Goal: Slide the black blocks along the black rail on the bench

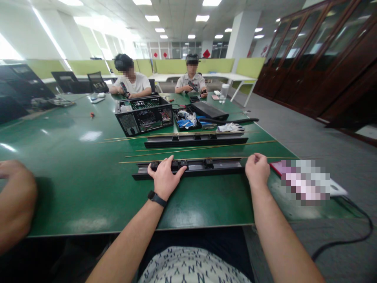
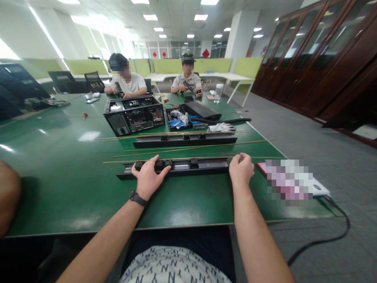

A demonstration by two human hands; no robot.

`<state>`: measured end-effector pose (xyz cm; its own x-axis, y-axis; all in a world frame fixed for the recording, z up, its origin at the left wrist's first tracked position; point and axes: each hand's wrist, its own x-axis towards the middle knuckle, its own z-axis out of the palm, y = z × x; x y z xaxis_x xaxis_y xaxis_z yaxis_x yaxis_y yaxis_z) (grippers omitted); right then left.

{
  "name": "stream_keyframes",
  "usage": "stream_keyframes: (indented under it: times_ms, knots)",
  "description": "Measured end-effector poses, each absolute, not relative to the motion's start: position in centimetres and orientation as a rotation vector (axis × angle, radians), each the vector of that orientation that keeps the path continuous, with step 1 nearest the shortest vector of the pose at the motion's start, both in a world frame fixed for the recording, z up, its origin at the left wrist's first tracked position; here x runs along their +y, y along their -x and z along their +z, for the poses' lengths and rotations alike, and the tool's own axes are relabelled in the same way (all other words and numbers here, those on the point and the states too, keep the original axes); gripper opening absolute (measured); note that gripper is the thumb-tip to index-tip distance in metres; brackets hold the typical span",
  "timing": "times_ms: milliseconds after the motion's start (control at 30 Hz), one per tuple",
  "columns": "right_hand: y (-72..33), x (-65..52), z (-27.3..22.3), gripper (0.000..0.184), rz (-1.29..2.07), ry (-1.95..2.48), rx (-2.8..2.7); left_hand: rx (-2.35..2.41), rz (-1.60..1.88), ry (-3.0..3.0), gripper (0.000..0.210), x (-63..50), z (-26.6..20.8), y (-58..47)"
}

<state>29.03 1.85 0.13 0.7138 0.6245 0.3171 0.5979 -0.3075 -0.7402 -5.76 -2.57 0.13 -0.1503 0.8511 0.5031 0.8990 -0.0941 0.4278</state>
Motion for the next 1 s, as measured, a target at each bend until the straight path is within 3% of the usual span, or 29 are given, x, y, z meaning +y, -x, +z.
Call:
stream_keyframes:
  times_ms: [567,1000]
  knots:
    - [-27.8,1.7,-0.1,0.042,-0.015,1.911,-1.187,-2.098,-1.038,1.994,0.062,-2.7,0.4,5.7]
    - [-29.0,2.1,-0.6,0.058,0.066,2.014,-0.982,-2.093,-1.039,1.995,0.062,-2.7,0.4,5.6]
